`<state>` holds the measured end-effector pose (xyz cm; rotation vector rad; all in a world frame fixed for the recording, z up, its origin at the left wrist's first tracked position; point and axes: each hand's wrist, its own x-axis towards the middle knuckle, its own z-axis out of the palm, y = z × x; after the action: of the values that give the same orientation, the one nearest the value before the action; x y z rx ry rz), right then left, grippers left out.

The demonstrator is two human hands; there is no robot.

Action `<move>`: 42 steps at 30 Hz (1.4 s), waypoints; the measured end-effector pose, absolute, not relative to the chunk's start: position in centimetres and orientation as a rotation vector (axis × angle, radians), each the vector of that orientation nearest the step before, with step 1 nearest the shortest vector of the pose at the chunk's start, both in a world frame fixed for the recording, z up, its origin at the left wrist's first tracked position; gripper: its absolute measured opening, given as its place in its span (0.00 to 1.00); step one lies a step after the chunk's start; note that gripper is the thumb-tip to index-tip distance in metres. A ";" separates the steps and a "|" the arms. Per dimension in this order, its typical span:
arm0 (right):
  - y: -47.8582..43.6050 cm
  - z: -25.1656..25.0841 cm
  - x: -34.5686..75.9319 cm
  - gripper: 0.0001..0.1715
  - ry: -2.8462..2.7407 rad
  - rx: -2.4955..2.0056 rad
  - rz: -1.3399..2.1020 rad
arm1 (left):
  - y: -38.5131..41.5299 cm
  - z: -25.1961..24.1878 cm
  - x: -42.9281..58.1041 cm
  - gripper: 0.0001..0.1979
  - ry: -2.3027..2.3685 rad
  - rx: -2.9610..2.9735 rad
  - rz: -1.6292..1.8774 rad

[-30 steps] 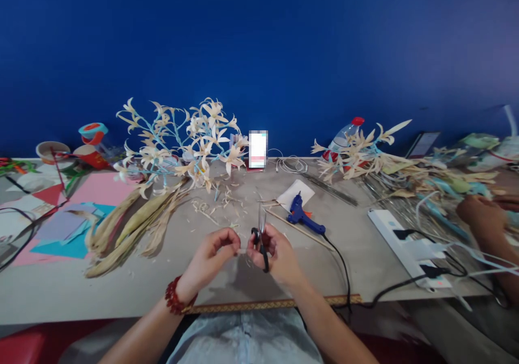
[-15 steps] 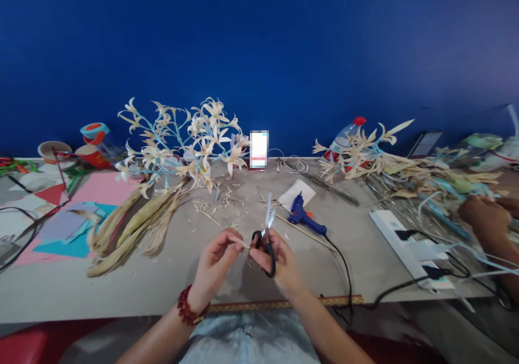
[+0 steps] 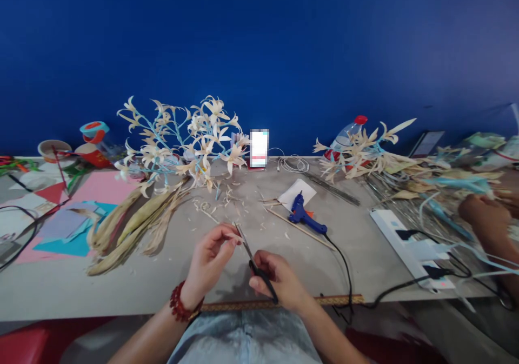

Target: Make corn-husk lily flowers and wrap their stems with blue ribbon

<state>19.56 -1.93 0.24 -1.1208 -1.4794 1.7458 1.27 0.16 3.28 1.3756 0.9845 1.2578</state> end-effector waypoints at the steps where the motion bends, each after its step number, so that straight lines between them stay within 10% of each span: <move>1: -1.9 0.3 19.5 0.33 -1.463 -1.129 1.756 | 0.1 3.3 1.2 0.05 0.988 1.381 1.258; 42: -0.4 2.1 16.7 0.18 -1.084 -1.024 1.475 | 0.2 3.5 1.0 0.12 0.966 1.350 0.965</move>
<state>16.71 -0.39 2.09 -1.0245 -1.0838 1.4746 1.02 0.20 3.48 1.3495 0.9664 0.9651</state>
